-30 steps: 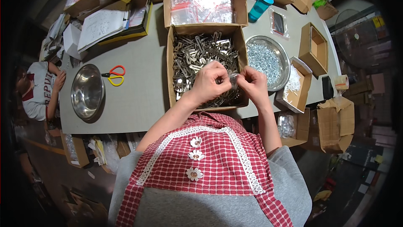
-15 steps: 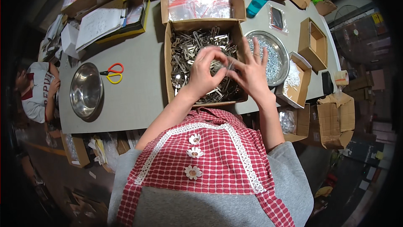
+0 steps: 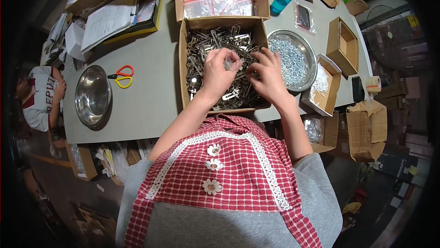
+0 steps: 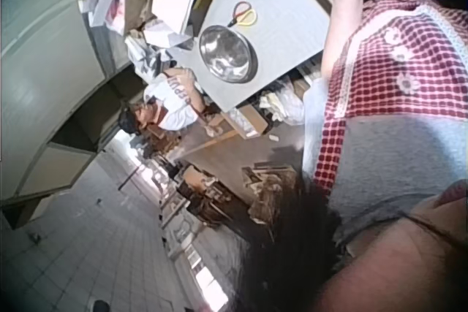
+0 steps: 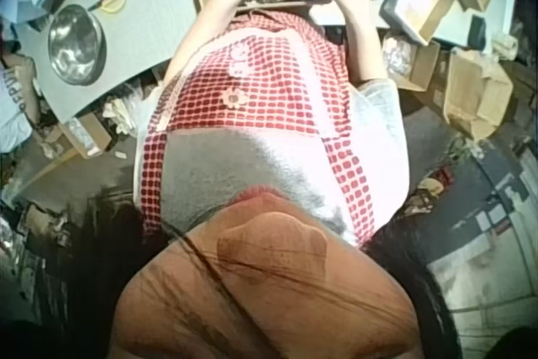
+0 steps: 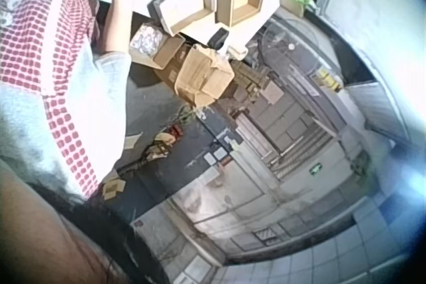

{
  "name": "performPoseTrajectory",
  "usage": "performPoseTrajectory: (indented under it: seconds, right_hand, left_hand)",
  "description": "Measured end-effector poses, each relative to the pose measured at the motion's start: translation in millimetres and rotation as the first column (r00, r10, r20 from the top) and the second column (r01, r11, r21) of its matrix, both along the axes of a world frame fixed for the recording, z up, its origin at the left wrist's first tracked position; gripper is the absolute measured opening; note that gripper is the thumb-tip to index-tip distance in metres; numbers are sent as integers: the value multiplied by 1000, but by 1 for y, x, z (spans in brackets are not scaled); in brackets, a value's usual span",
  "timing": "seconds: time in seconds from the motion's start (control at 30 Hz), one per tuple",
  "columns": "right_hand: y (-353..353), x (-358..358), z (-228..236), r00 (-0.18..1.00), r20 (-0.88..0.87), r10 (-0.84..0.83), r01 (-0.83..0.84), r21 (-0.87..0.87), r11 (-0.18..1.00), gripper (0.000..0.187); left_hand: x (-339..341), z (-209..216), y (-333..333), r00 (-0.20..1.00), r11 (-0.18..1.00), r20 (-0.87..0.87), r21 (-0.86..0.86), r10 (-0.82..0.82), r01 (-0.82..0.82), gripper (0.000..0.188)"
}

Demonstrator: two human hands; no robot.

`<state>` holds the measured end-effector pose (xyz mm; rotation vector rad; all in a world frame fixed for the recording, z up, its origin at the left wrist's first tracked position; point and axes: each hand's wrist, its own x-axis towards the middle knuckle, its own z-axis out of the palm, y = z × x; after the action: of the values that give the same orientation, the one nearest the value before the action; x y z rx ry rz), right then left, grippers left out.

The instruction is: The person is sorting small metal hardware components (hinges) into plastic bags.

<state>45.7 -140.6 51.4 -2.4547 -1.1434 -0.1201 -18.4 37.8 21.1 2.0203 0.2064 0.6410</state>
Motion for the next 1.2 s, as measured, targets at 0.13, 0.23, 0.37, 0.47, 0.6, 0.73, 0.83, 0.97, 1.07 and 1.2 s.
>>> performPoseTrajectory:
  seconds: [0.13, 0.23, 0.37, 0.47, 0.6, 0.73, 0.83, 0.97, 1.07, 1.2]
  right_hand:
    - [13, -6, -14, 998, 35, 43, -35, -206, 978, 16]
    - [20, -8, -25, 992, 117, 48, -24, -201, 979, 22]
    - [28, -6, -27, 998, 55, 25, -11, -242, 970, 24]
    - [16, 8, -24, 970, -241, 18, -20, -5, 1000, 17]
    - [-9, 10, 30, 950, -279, -142, 213, 242, 947, 10]
    - [-23, 6, 63, 977, -42, -211, 210, 405, 890, 6]
    - [-19, 1, 75, 956, 151, -253, 164, 438, 884, 6]
    - [-4, -10, 74, 909, 377, -179, 35, 358, 933, 8]
    - [-5, -8, 75, 900, 425, -100, -46, 321, 946, 9]
    - [-12, -1, 78, 906, 386, -175, -13, 438, 899, 11]
  left_hand:
    - [-1, 4, 2, 1000, 998, -9, -59, 10, -11, 22]
    - [1, 2, 2, 1000, 999, 5, -52, -7, 7, 23]
    - [0, 3, 2, 1000, 999, 18, -31, -15, 15, 22]
    - [2, 3, 4, 998, 995, 10, -83, 58, -57, 22]
    - [0, 6, 4, 994, 998, 83, -19, 65, -63, 21]
    - [1, 6, 2, 997, 997, 70, 68, 14, -19, 21]
    - [1, -1, 2, 1000, 992, 30, 122, -9, 5, 18]
    - [0, 4, 0, 999, 990, 45, 137, 8, -14, 18]
    - [0, 8, 1, 998, 994, 57, 106, 28, -34, 19]
    - [-1, 8, 1, 993, 996, 101, 50, 64, -69, 19]
